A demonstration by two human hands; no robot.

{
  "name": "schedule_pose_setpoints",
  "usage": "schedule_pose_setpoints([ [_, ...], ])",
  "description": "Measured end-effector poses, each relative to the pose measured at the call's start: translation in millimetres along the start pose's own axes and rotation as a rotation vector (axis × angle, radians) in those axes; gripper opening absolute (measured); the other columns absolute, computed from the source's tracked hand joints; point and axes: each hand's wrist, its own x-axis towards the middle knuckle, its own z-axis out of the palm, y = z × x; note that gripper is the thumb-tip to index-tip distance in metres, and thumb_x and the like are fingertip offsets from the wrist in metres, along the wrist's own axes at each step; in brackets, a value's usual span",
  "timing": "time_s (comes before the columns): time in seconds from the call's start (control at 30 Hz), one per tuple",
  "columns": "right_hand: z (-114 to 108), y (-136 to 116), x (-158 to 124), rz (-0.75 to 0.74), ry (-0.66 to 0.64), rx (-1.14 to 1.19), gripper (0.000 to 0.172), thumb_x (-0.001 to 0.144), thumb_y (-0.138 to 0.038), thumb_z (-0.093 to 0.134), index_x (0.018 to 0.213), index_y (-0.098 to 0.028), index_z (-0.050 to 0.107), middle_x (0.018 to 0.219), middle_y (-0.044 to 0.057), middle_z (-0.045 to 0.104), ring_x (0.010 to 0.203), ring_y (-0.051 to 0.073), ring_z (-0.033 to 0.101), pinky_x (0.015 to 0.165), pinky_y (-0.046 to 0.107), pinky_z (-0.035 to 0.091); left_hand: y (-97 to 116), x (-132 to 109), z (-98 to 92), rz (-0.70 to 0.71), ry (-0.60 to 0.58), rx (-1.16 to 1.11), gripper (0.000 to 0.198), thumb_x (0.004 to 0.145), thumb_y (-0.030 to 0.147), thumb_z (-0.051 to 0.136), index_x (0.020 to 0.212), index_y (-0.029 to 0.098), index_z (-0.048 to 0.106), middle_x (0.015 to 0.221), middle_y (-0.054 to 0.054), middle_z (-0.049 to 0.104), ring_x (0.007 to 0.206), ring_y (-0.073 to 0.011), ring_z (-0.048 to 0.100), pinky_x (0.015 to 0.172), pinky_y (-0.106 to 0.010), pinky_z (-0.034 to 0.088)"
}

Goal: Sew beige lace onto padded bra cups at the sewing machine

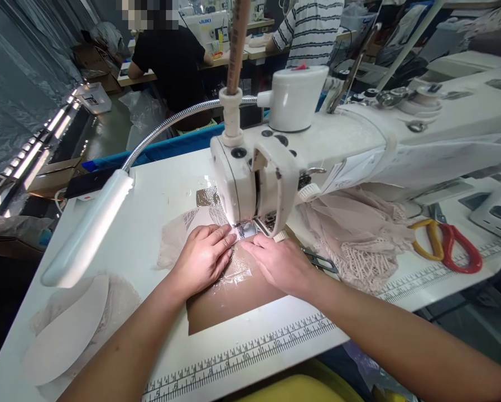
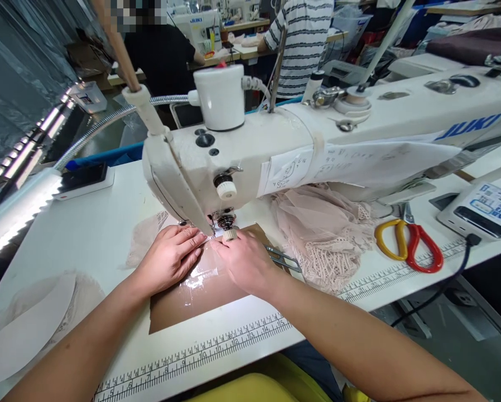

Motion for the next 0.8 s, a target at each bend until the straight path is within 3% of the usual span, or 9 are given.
schedule_pose_setpoints([
  [0.23,-1,2,-2,-0.037,0.044,0.062,0.029,0.086,-0.008,0.046,0.102,-0.017,0.069,0.076,0.003,0.059,0.065,0.014,0.048,0.059,0.028,0.031,-4,-1,0.5,-0.127,0.038,0.031,0.035,0.093,0.026,0.042,0.122,0.017,0.059,0.122,-0.013,0.061,0.113,-0.0292,0.052,0.092,-0.044,0.043],
  [0.43,5,5,-4,-0.063,0.047,0.069,0.031,0.089,-0.013,0.043,0.109,-0.016,0.067,0.084,0.006,0.063,0.072,0.017,0.056,0.058,0.028,0.037,-13,-6,0.4,-0.265,0.102,0.053,0.034,0.092,0.025,0.044,0.121,0.018,0.059,0.129,-0.012,0.057,0.12,-0.0305,0.048,0.097,-0.047,0.041],
  [0.8,15,14,-5,-0.16,0.094,0.054,0.035,0.093,-0.017,0.036,0.109,-0.015,0.067,0.088,0.008,0.065,0.068,0.018,0.061,0.063,0.033,0.048,-24,-18,-13.1,-0.531,0.05,0.091,0.037,0.092,0.027,0.041,0.126,0.018,0.053,0.135,-0.014,0.051,0.124,-0.0331,0.045,0.099,-0.053,0.04],
])
